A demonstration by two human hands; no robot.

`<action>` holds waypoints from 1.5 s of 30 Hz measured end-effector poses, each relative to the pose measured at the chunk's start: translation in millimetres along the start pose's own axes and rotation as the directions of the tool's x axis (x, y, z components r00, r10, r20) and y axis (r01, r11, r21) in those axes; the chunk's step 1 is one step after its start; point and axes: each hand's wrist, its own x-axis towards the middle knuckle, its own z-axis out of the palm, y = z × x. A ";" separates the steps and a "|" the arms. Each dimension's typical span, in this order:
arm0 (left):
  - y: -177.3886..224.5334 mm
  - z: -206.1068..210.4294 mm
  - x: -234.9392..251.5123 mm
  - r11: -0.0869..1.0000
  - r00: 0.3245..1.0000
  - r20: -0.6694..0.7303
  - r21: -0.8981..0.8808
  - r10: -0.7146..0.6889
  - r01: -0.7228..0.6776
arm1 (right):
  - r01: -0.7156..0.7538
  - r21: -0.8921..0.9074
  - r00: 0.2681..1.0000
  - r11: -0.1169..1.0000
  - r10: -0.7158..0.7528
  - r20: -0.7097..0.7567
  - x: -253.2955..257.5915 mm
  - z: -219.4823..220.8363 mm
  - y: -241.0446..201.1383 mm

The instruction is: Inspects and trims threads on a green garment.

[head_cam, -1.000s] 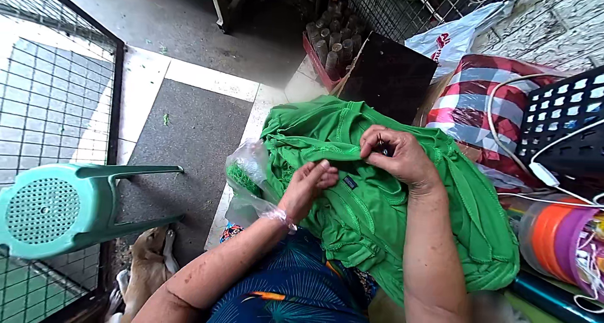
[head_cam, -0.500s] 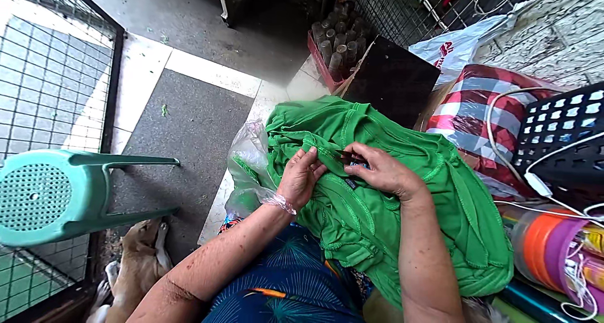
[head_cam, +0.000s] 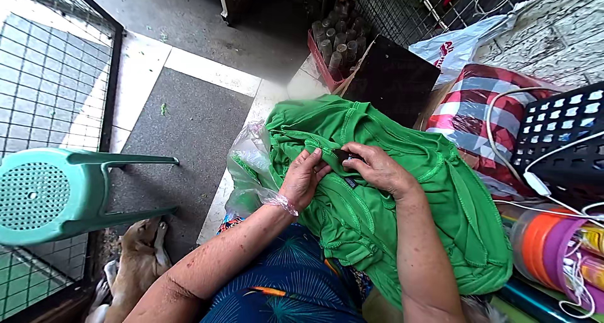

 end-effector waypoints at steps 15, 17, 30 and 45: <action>12.4 -48.5 10.6 0.308 0.832 0.345 0.811 0.434 -0.497 | -0.022 0.110 0.705 0.994 0.093 -0.704 -100.3 -25.6 -26.3; 15.4 -52.4 25.4 0.063 0.725 0.445 0.830 0.525 -0.554 | -0.127 0.118 0.616 0.985 0.172 -0.769 -129.6 -6.0 -27.7; 43.3 -54.9 44.9 -0.096 0.693 0.619 0.767 0.371 -0.634 | -0.507 -0.008 0.371 0.862 0.210 -0.904 -137.8 63.2 -15.0; 27.2 -19.8 20.5 0.003 0.698 0.582 0.767 0.418 -0.642 | -0.198 0.101 0.271 0.975 0.153 -0.950 -162.4 68.9 -10.1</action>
